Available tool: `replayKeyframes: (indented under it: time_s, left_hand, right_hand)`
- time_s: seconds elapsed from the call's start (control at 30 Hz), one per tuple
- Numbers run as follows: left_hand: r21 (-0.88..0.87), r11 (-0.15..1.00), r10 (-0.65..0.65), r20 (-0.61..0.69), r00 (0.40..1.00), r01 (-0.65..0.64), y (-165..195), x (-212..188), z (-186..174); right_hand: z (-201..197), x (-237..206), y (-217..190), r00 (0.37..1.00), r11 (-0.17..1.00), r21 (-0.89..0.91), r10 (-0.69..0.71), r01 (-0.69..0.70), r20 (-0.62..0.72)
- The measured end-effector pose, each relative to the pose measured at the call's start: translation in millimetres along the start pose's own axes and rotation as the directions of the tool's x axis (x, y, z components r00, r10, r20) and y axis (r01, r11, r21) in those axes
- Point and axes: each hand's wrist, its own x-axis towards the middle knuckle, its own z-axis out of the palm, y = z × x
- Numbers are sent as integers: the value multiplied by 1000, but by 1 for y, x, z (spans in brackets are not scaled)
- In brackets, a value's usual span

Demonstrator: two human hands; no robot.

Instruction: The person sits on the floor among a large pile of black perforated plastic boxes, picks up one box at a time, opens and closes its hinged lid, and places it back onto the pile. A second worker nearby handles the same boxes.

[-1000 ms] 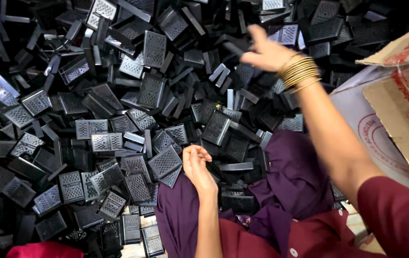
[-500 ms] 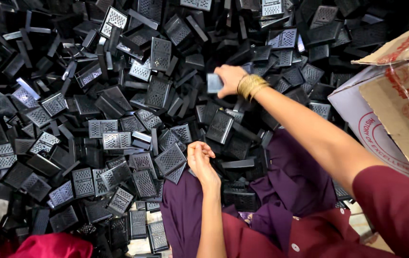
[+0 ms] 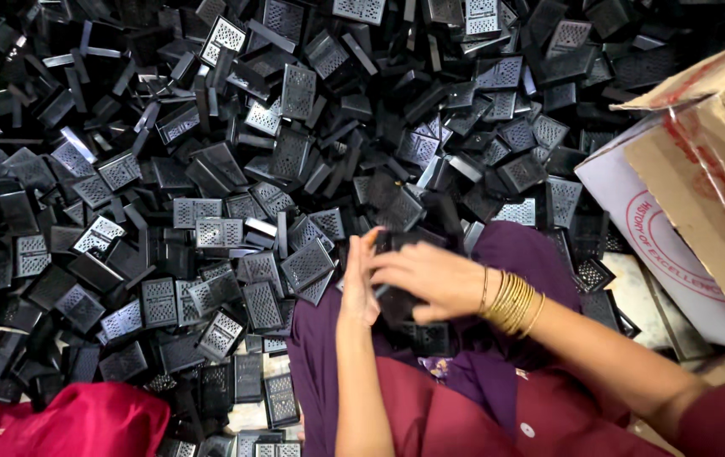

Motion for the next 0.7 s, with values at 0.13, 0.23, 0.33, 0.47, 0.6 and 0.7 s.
replayKeyframes:
  time_s: [0.13,0.23,0.33,0.47,0.6,0.7]
  left_hand:
    - [-68,958,-268,131,955,278,-5,-5,7]
    - [-130,991,47,63,997,-38,-7,-4,13]
    - [-99,923,381,120,917,-371,-11,-4,23]
    - [-141,909,409,119,905,-392,-25,-9,42]
    - [-150,890,451,158,878,-430,-32,-13,51]
    - [-106,864,504,157,849,-493,-31,-15,52]
  right_hand:
    - [16,-21,-21,989,963,268,11,30,-151]
    - [26,-34,-14,889,926,296,326,-233,-321]
    - [39,-41,6,711,849,400,515,-346,-479]
    - [67,-41,19,690,887,371,452,-276,-566]
    - [72,-40,15,720,900,297,433,-317,-543]
    - [62,-35,9,674,857,299,514,-419,-530]
